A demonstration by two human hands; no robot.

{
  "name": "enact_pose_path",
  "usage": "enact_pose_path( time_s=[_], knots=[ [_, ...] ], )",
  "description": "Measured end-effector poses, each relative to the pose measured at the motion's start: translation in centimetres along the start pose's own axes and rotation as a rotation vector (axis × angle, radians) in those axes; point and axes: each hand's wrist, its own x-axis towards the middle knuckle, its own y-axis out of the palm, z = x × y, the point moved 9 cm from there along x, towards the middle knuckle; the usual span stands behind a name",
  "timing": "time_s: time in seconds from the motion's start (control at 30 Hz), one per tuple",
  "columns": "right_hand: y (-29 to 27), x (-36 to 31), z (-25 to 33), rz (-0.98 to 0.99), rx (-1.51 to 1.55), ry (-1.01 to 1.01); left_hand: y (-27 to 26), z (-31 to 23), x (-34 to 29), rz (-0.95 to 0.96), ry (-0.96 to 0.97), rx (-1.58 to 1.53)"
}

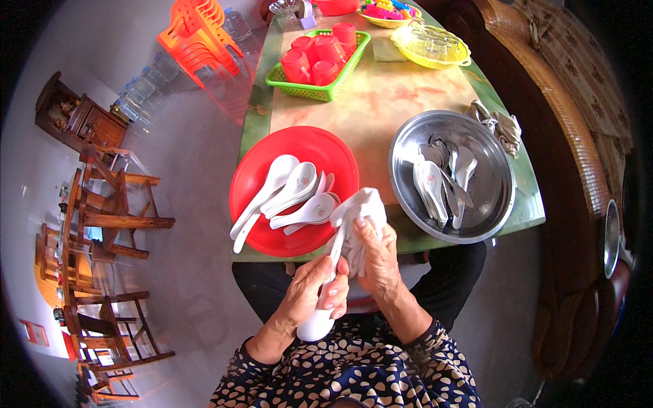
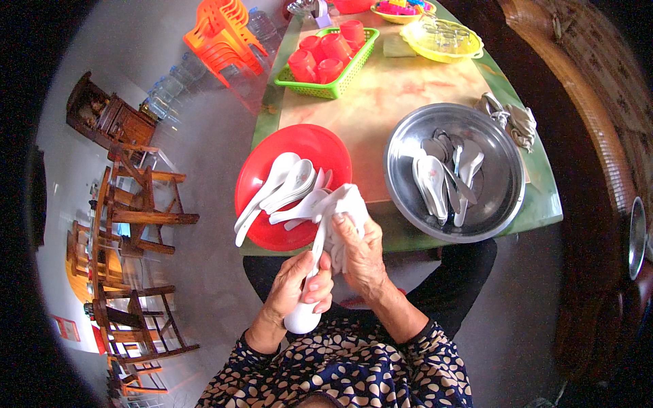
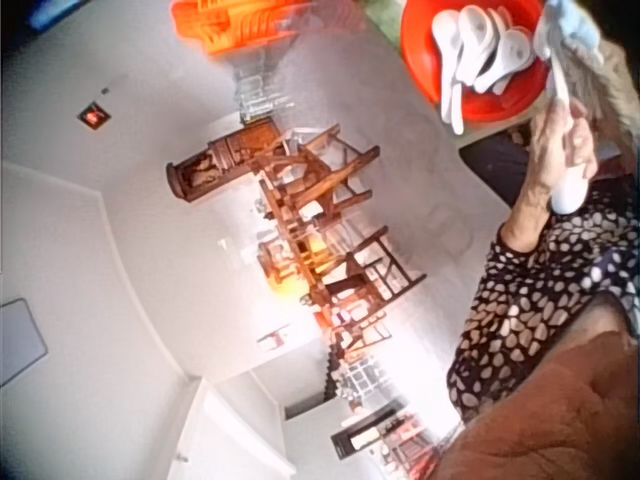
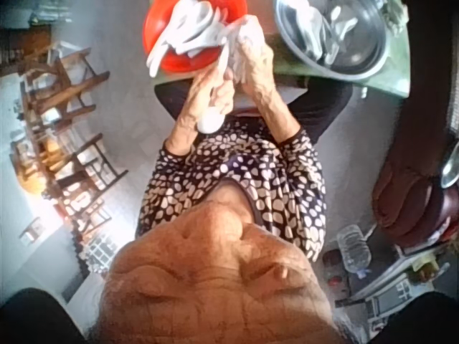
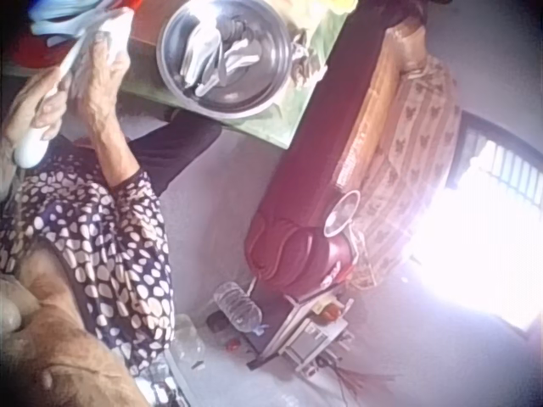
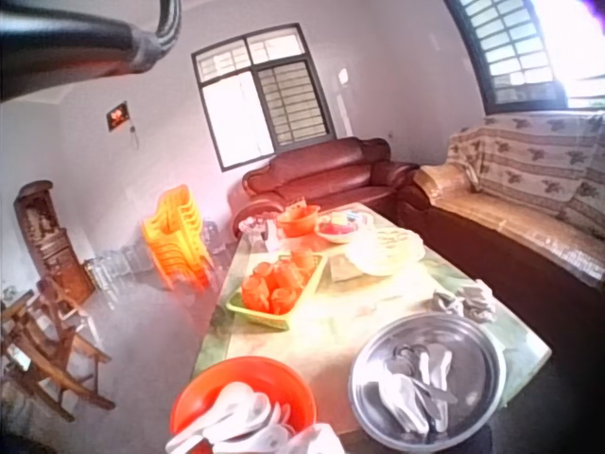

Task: The person sits at a table and wipes white ceramic spoons with a white cloth. They pick up spoons from a metal bowl, dry them thoroughly, and place them into a red plastic bowl. The process is repeated for multiple spoons.

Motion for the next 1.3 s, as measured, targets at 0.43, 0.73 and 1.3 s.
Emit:
enact_pose_path(
  time_s=[0.43, 0.73, 1.3],
  knots=[
    [-2.5, -1.6, 3.6, -0.117, -1.583, -0.614, -3.5, -5.2, -0.6, -0.206, 0.397, -0.020],
    [-2.2, -0.8, 1.3, 0.005, -1.969, -0.662, -6.2, -8.0, -0.4, -0.373, 0.646, -0.183],
    [-1.5, -2.6, 4.4, 0.103, -0.982, -0.283, -7.8, -9.3, -5.2, -0.492, 0.832, 0.200]
  ],
)
